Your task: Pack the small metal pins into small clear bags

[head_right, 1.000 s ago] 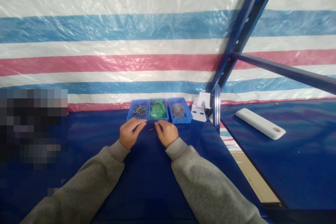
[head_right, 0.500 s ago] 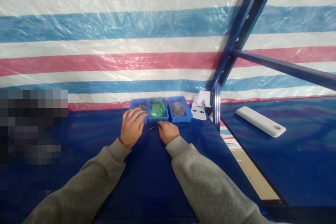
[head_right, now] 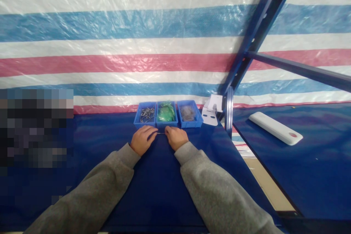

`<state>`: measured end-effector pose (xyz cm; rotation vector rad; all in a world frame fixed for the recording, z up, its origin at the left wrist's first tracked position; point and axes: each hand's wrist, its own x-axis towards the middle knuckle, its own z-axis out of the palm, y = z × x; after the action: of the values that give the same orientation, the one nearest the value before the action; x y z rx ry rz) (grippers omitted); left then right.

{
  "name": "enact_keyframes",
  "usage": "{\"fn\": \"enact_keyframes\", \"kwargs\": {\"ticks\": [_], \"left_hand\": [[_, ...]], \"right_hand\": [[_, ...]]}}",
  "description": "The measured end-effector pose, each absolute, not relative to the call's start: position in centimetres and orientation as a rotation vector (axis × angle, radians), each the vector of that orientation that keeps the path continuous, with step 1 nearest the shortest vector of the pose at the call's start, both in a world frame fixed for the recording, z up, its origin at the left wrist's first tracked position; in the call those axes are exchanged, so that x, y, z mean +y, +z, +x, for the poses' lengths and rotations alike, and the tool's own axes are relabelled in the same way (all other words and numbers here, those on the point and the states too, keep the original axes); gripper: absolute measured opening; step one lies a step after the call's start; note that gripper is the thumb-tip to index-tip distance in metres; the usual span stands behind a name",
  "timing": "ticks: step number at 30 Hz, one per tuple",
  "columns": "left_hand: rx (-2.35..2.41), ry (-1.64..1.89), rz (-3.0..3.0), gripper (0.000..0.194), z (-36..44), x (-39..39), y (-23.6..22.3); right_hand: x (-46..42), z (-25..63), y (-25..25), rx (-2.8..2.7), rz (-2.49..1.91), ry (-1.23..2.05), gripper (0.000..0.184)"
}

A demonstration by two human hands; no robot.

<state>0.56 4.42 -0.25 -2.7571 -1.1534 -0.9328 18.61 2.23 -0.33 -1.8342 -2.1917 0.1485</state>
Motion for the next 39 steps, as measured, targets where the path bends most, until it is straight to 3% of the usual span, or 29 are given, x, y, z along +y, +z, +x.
{"fn": "enact_keyframes", "kwargs": {"ticks": [15, 30, 39], "left_hand": [[-1.189, -0.811, -2.844, 0.019, 0.6, 4.6, -0.1], [-1.257, -1.585, -2.753, 0.017, 0.8, 3.4, 1.6], [-1.263, -1.726, -2.772, 0.016, 0.9, 3.2, 1.8]], "right_hand": [[2.1, 18.2, -0.4, -2.125, -1.805, 0.17, 0.014], [1.4, 18.1, 0.2, -1.822, -1.386, 0.221, 0.023], [1.2, 18.0, 0.2, -1.849, -1.372, 0.21, 0.026]]}}
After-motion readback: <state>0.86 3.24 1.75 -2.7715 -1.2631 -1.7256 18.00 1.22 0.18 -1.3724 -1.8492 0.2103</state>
